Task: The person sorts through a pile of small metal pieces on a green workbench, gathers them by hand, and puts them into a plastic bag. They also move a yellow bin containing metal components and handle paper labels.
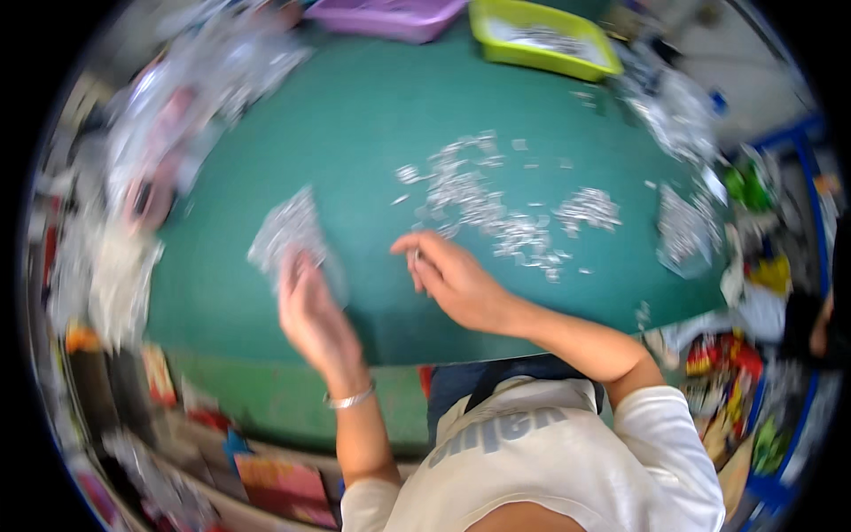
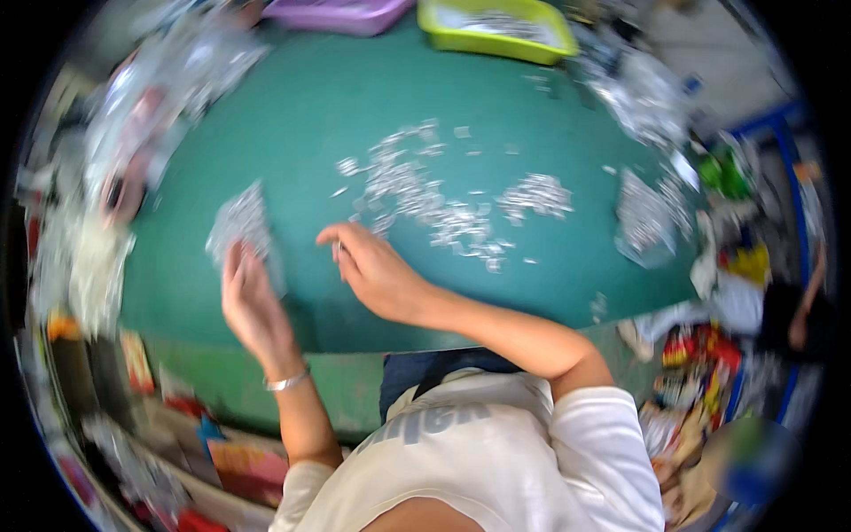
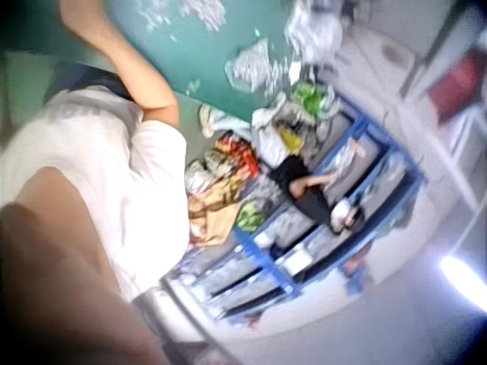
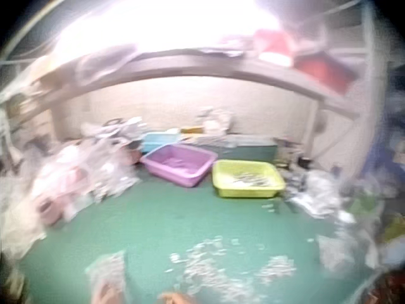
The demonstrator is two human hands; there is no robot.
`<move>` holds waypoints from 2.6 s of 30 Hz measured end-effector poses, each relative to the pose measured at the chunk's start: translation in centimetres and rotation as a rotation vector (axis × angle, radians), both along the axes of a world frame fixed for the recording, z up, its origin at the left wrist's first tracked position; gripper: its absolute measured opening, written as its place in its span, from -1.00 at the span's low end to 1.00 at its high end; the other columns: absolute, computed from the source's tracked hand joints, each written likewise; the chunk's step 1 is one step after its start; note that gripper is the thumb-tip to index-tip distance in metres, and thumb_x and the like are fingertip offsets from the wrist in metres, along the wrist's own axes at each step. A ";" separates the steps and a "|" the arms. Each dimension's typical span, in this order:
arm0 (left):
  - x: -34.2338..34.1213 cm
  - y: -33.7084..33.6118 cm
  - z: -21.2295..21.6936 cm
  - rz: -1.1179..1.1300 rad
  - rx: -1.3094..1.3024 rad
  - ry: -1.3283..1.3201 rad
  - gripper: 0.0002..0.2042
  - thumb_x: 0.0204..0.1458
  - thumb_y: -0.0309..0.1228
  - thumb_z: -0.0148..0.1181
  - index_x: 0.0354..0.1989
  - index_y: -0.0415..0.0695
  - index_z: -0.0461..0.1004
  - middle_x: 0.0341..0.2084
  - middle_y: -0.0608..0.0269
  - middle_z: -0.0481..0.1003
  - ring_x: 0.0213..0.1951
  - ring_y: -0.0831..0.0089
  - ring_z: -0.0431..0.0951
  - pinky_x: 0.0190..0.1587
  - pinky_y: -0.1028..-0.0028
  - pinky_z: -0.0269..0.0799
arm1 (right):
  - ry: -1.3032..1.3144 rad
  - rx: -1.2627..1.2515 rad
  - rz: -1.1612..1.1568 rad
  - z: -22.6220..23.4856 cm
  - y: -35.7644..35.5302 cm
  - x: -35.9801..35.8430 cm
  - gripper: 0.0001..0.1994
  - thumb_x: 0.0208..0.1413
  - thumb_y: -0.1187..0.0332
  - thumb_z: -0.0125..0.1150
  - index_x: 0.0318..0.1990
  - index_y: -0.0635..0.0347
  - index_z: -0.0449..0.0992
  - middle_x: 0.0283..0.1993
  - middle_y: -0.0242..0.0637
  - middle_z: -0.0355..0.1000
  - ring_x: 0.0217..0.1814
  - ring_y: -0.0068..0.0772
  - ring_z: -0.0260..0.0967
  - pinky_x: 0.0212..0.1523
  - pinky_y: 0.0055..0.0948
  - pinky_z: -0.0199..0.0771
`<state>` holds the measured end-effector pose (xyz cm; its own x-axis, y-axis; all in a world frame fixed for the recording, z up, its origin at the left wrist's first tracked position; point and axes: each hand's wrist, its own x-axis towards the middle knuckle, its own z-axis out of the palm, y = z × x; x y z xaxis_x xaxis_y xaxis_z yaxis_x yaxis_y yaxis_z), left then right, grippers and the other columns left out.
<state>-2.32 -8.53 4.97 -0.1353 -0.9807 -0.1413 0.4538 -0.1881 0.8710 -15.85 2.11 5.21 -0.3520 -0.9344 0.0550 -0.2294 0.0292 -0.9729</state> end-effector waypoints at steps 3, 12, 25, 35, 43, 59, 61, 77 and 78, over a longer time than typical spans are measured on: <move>0.6 2.9 -0.7 0.066 -0.074 0.020 -0.62 0.12 -0.55 -0.06 0.12 -0.44 0.24 0.05 -0.01 0.33 0.08 0.31 0.36 0.05 0.42 0.31 | -0.181 0.033 -0.151 2.1 6.9 -3.0 -0.78 0.26 0.51 -0.20 -0.03 0.30 0.35 -0.37 -0.32 0.33 -0.41 -0.53 0.33 -0.37 -0.53 0.40; -6.5 14.0 4.6 -0.890 -0.443 -0.085 -0.71 0.03 -0.72 0.05 -0.03 -0.36 0.39 -0.13 0.15 0.38 -0.19 0.48 0.45 -0.09 0.53 0.40 | -0.379 -0.060 -0.350 6.2 18.6 -4.6 -0.76 0.24 0.53 -0.10 -0.01 0.40 0.43 -0.22 -0.10 0.50 -0.37 -0.43 0.46 -0.40 -0.51 0.49; -10.2 18.6 6.3 -0.950 -0.766 -0.257 -0.81 -0.06 -0.76 0.15 -0.26 -0.34 0.54 -0.31 0.17 0.43 -0.33 0.51 0.46 -0.30 0.57 0.43 | -0.487 -0.027 -0.339 8.3 22.7 -5.2 -0.77 0.21 0.51 -0.02 -0.05 0.44 0.47 -0.32 -0.23 0.51 -0.46 -0.56 0.44 -0.56 -0.63 0.43; -10.6 19.6 5.8 -0.985 -0.452 -0.135 -0.79 -0.03 -0.72 0.15 -0.19 -0.31 0.49 -0.25 0.19 0.44 -0.26 0.54 0.45 -0.24 0.60 0.37 | -0.094 -0.038 -0.530 7.1 23.6 -5.4 -0.84 0.14 0.51 0.08 -0.20 0.41 0.55 -0.42 -0.26 0.52 -0.53 -0.60 0.40 -0.56 -0.63 0.40; -11.1 16.3 1.0 -0.860 -0.834 -0.618 -0.71 -0.07 -0.68 0.19 -0.11 -0.26 0.46 -0.16 0.18 0.41 -0.16 0.38 0.44 -0.16 0.50 0.38 | 0.941 0.387 -1.209 0.4 29.1 -15.3 -0.84 0.11 0.38 0.14 -0.23 0.26 0.55 -0.35 -0.11 0.50 -0.45 -0.09 0.43 -0.42 -0.29 0.40; -18.3 14.1 -4.3 -0.910 -1.460 -1.029 -0.50 0.03 -0.38 0.16 0.19 -0.13 0.26 0.24 0.01 0.14 0.27 -0.04 0.09 0.24 -0.05 0.03 | 0.917 0.235 -0.436 -3.2 17.6 -14.5 -0.45 -0.05 0.36 0.29 0.15 0.19 0.30 0.28 -0.06 0.09 0.34 0.09 -0.03 0.27 -0.06 0.01; -16.9 13.6 -4.3 -0.905 -1.450 -1.005 -0.58 0.00 -0.45 0.16 0.09 -0.17 0.34 0.18 0.01 0.21 0.23 -0.02 0.15 0.24 0.02 0.07 | 0.859 0.151 -0.408 -4.1 17.5 -14.5 -0.54 -0.09 0.41 0.31 0.03 0.23 0.39 0.22 -0.10 0.19 0.26 0.04 0.09 0.20 -0.11 0.13; -10.5 6.3 -3.9 -0.660 -0.679 -0.765 -0.79 0.00 -0.71 0.07 -0.19 -0.24 0.47 -0.36 0.24 0.47 -0.36 0.55 0.43 -0.25 0.60 0.35 | -0.170 0.141 -0.692 -1.7 19.6 -18.7 -0.80 0.16 0.46 0.08 -0.10 0.35 0.47 -0.15 -0.21 0.47 -0.26 -0.45 0.41 -0.26 -0.53 0.39; -10.2 5.7 -4.7 -0.653 -0.586 -0.706 -0.77 0.02 -0.71 0.06 -0.16 -0.23 0.47 -0.37 0.27 0.46 -0.36 0.60 0.41 -0.26 0.63 0.34 | 0.177 0.156 -0.680 -1.6 19.9 -18.1 -0.80 0.12 0.47 0.11 -0.12 0.33 0.48 -0.14 -0.20 0.45 -0.22 -0.37 0.39 -0.21 -0.48 0.38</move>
<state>-12.50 -2.79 0.25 -0.7193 -0.6913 0.0693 -0.2117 0.3131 0.9258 -33.94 22.01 3.61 -0.8569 -0.5131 0.0488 -0.2652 0.3576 -0.8954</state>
